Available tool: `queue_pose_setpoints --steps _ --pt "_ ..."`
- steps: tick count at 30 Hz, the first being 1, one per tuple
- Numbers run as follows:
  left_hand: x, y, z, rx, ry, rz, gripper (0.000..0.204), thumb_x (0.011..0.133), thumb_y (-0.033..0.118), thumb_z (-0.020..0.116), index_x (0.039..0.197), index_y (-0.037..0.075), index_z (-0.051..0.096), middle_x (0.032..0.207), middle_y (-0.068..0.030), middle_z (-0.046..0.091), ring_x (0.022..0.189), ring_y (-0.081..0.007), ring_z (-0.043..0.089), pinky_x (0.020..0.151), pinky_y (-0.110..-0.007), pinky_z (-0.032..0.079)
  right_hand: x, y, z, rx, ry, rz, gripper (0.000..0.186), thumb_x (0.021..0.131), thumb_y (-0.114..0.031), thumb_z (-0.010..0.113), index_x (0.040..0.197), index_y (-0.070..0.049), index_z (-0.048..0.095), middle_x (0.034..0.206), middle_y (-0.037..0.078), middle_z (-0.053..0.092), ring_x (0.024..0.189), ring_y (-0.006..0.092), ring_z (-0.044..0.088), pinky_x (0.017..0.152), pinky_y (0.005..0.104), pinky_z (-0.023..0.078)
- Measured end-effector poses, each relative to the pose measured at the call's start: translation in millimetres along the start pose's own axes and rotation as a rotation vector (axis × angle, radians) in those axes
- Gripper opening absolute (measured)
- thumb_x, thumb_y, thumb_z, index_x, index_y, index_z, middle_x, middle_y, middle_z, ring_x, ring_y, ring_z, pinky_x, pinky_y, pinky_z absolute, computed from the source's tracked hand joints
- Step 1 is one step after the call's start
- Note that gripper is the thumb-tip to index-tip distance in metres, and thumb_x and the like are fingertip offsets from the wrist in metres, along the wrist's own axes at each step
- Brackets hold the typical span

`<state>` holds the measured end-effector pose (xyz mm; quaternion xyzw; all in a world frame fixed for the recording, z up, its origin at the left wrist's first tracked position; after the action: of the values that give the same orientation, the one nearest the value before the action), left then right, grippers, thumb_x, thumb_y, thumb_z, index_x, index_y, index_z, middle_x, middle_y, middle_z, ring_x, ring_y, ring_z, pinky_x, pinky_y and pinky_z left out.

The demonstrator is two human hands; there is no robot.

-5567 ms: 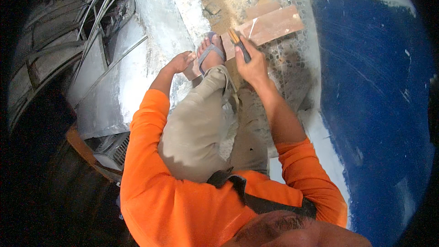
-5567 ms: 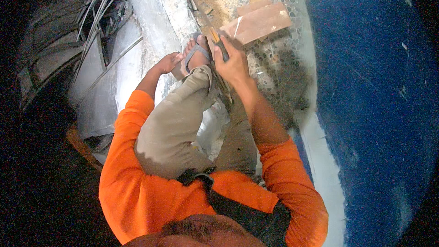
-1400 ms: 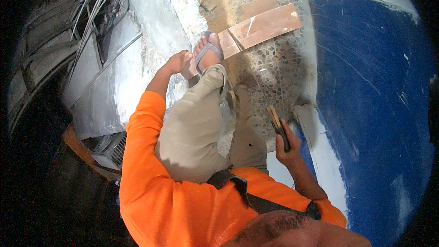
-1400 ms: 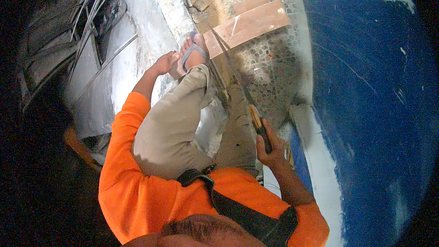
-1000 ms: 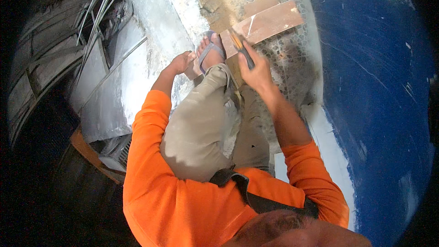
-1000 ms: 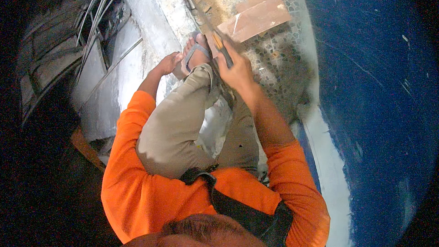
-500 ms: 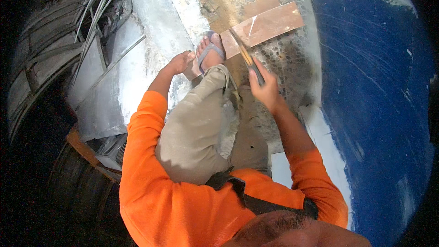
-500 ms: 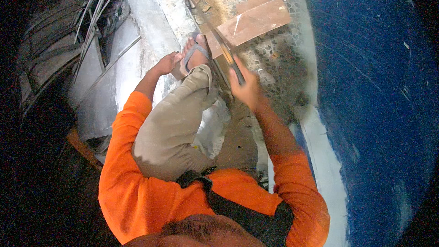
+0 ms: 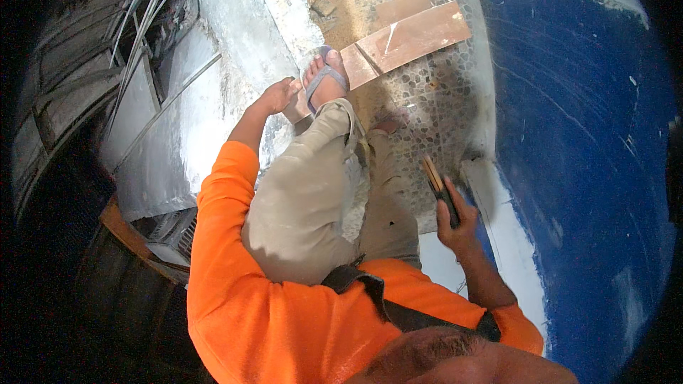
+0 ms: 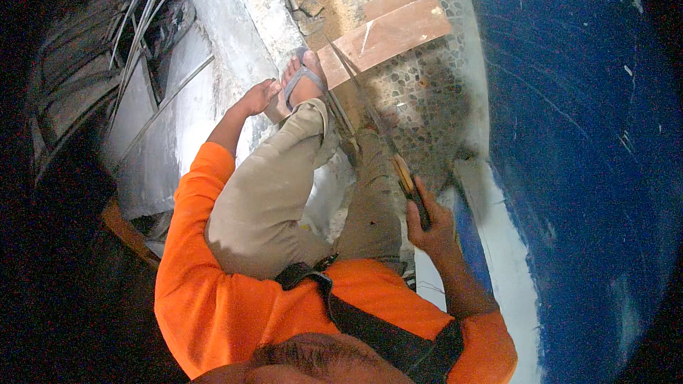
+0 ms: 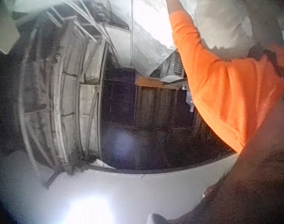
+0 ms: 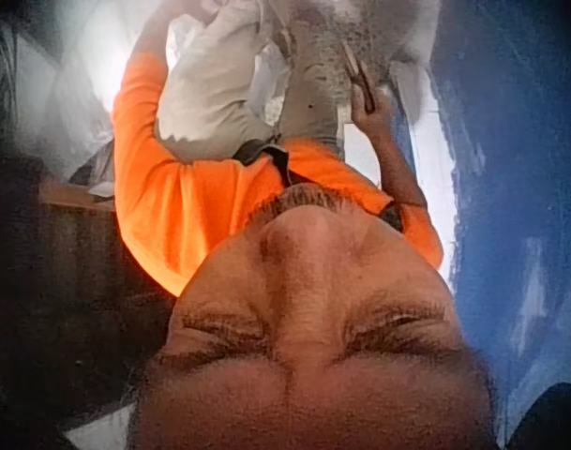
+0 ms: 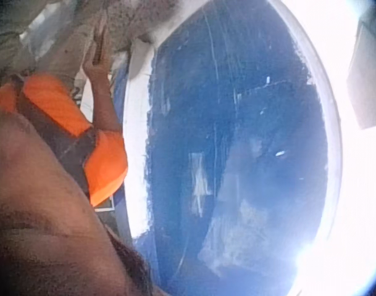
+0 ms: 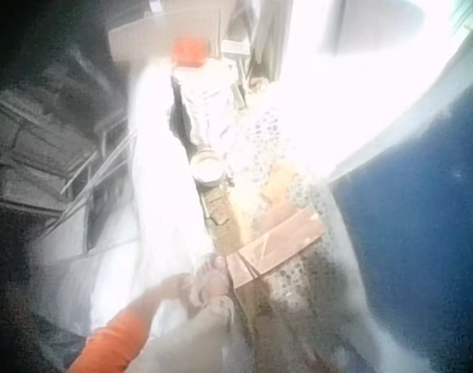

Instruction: The person uses a hand saw to cut a small wooden plank placed on the floor. After sawing, the person picks up the cut piece and walks to a nearby area to place it among other materials.

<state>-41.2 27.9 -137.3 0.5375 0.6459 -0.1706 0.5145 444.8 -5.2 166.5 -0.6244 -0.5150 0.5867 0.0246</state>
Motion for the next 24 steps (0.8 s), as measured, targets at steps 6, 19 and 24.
queue_pose_setpoints --steps 6,19,24 --pt "12 17 -10 -0.111 -0.048 -0.007 0.061 0.107 0.046 0.047 0.144 -0.003 0.048 0.133 -0.0296 0.062 0.126 -0.0419 0.059 0.107 -0.043 0.046 212 -49 66 0.132 0.313 -0.437 0.048 0.096 -0.024 0.066 0.140 -0.006 0.060 0.114 0.032 0.069 0.100 0.0432 0.072 0.086 0.0446 0.057" --pt "0 21 -7 -0.039 -0.076 -0.017 0.066 0.107 0.046 0.048 0.147 -0.005 0.045 0.140 -0.0295 0.058 0.131 -0.0400 0.056 0.111 -0.041 0.044 -10 0 -3 -0.043 0.051 -0.066 0.057 0.096 -0.011 0.064 0.151 -0.006 0.050 0.115 0.020 0.074 0.086 0.0231 0.077 0.075 0.0331 0.058" --pt "4 17 -8 -0.128 -0.146 -0.049 0.065 0.107 0.047 0.049 0.147 -0.004 0.046 0.139 -0.0279 0.059 0.130 -0.0386 0.057 0.110 -0.040 0.045 135 -18 57 0.128 0.170 -0.344 0.054 0.095 -0.014 0.067 0.147 -0.007 0.054 0.103 0.027 0.073 0.090 0.0345 0.076 0.078 0.0413 0.058"
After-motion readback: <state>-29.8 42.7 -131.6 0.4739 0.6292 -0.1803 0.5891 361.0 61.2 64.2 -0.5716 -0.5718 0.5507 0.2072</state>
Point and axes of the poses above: each hand's wrist, its own x-axis towards the middle knuckle, its own z-axis out of the palm, y = z × x, the point moved 8 cm from there along x, towards the middle knuckle
